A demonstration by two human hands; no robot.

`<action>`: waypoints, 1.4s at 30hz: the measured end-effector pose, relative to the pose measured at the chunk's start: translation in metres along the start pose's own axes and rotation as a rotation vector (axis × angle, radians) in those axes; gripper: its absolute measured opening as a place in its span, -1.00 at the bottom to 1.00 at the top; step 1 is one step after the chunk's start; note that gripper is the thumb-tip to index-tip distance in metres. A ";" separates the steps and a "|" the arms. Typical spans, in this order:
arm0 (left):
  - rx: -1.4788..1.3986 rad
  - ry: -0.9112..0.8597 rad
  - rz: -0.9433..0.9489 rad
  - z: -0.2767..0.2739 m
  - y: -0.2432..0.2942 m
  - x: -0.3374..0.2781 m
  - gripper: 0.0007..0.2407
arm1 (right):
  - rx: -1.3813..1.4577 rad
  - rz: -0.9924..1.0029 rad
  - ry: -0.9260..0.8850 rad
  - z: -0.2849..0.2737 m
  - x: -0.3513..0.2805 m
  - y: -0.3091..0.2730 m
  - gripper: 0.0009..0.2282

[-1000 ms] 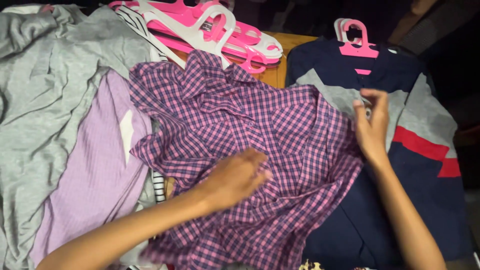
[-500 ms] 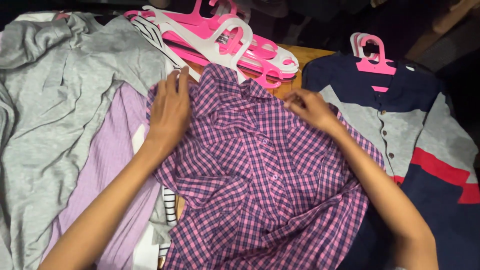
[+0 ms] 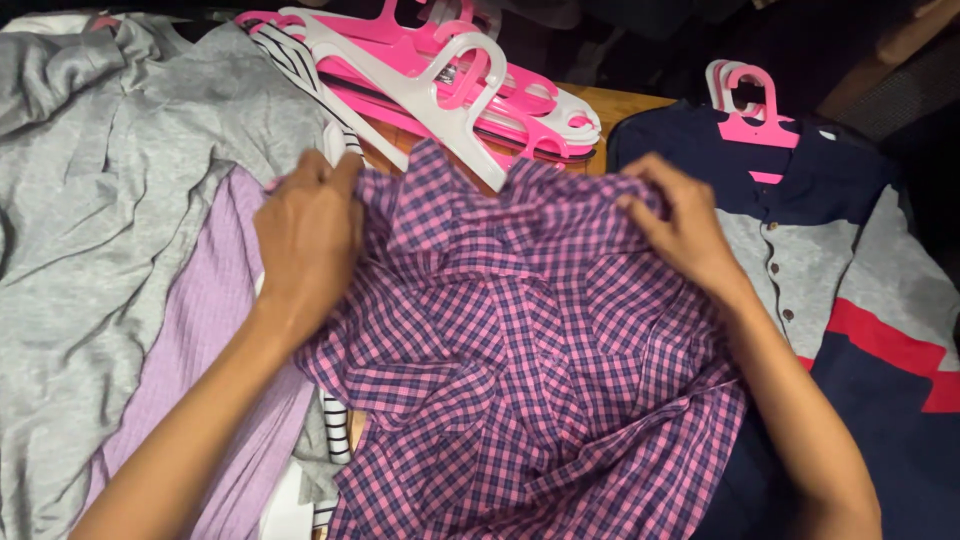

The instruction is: The person buttons a pink and blue checkered shirt laid out on a wooden surface. They then pick up a white plastic hanger, place it inside the shirt's collar, and adjust the garment to hang properly.

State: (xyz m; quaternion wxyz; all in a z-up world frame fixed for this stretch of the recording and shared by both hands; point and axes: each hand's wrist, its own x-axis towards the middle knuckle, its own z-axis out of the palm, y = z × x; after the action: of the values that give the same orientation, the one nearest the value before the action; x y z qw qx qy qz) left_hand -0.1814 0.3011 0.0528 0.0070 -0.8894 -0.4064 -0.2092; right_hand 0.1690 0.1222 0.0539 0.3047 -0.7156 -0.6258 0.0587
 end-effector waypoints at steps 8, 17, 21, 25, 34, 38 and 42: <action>-0.291 0.237 0.049 -0.009 0.010 0.044 -0.77 | -0.165 -0.217 0.372 -0.001 0.011 -0.009 -0.88; -0.351 -0.109 -0.049 0.000 0.071 0.011 -0.54 | -0.117 -0.114 0.109 0.049 -0.020 -0.029 -0.80; -0.705 -0.368 0.076 0.020 0.100 -0.022 -0.71 | 0.087 0.076 -0.075 0.077 -0.046 -0.029 -0.81; -0.816 -0.515 0.015 0.050 0.117 -0.040 -0.76 | 0.122 0.108 -0.098 0.088 -0.048 -0.033 -0.77; -0.836 -0.419 -0.026 0.104 0.109 -0.041 -0.73 | 0.193 0.140 0.019 0.116 -0.050 -0.018 -0.86; -0.816 -0.366 0.009 0.099 0.109 -0.043 -0.76 | 0.209 0.147 0.038 0.115 -0.051 -0.024 -0.90; -0.825 -0.344 -0.006 0.086 0.113 -0.042 -0.79 | 0.261 0.138 0.028 0.119 -0.050 -0.017 -0.92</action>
State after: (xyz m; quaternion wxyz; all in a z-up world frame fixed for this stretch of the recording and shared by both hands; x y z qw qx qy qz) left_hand -0.0920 0.2111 -0.0239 -0.4166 -0.8385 -0.2869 -0.2029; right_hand 0.0882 0.1194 -0.0486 0.3991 -0.7121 -0.5577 0.1502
